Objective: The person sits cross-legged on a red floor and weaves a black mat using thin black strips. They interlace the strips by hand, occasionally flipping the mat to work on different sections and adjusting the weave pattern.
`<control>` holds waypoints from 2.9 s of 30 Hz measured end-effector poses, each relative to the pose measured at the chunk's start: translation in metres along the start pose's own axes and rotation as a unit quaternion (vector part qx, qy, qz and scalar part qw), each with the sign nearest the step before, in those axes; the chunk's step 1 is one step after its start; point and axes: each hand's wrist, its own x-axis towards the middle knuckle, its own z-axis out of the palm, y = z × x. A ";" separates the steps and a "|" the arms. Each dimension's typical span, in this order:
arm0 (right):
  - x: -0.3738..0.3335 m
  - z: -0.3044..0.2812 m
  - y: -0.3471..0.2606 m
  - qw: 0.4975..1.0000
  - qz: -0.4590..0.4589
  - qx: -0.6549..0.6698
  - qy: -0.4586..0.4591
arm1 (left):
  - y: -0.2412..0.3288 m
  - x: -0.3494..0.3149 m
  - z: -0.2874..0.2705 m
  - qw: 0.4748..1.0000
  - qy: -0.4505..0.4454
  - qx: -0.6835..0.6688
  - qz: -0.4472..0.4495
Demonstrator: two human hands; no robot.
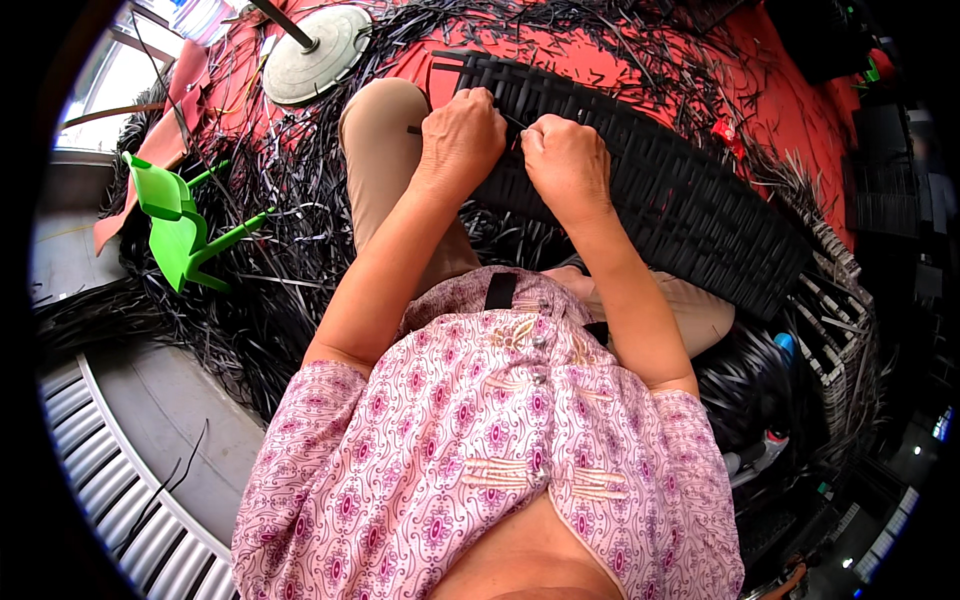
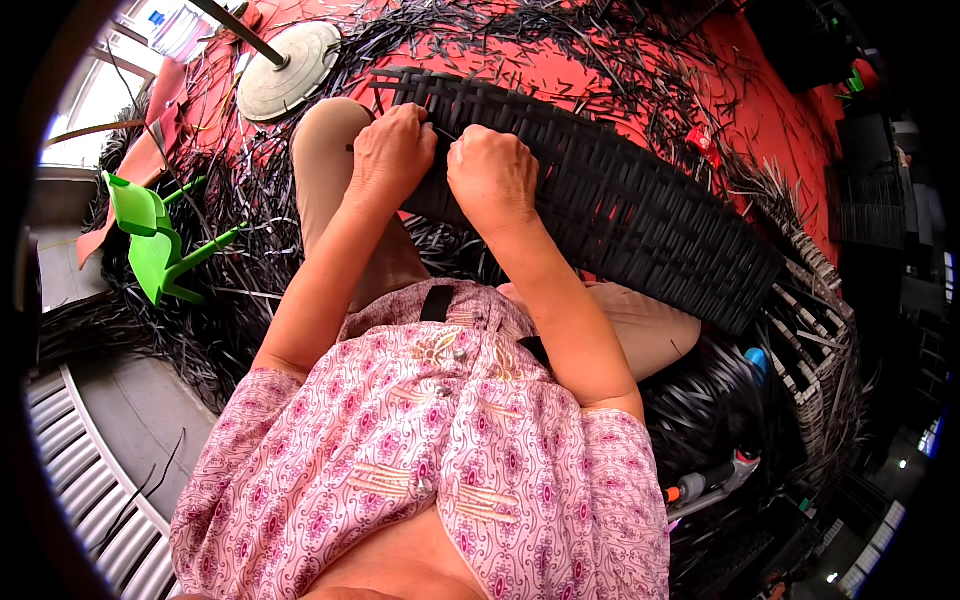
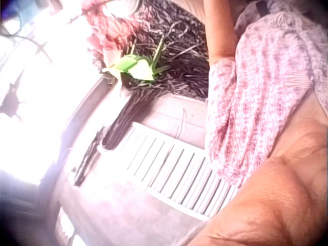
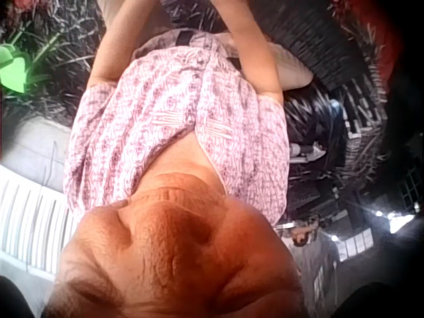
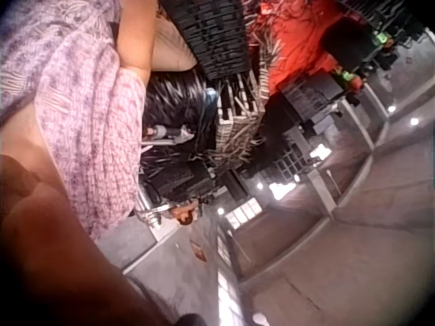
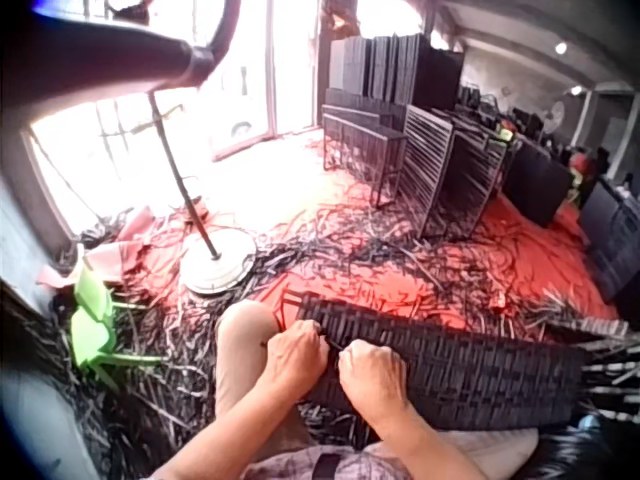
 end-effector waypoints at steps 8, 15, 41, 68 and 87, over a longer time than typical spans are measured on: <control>0.012 0.014 0.003 0.999 0.026 0.017 -0.037 | -0.012 0.002 -0.001 0.997 -0.006 -0.076 0.017; 0.012 0.015 0.010 0.996 0.025 0.071 -0.042 | -0.019 0.002 -0.001 0.996 -0.008 -0.083 0.037; 0.022 0.018 0.004 0.937 -0.322 -0.126 0.041 | -0.080 0.005 -0.055 0.970 0.013 -0.235 0.060; -0.062 0.132 -0.079 0.672 0.086 0.518 -0.522 | 0.007 0.097 -0.154 0.978 0.033 -0.040 0.201; -0.087 0.150 -0.080 0.560 0.070 0.563 -0.604 | 0.043 0.072 -0.166 0.974 -0.021 -0.163 0.158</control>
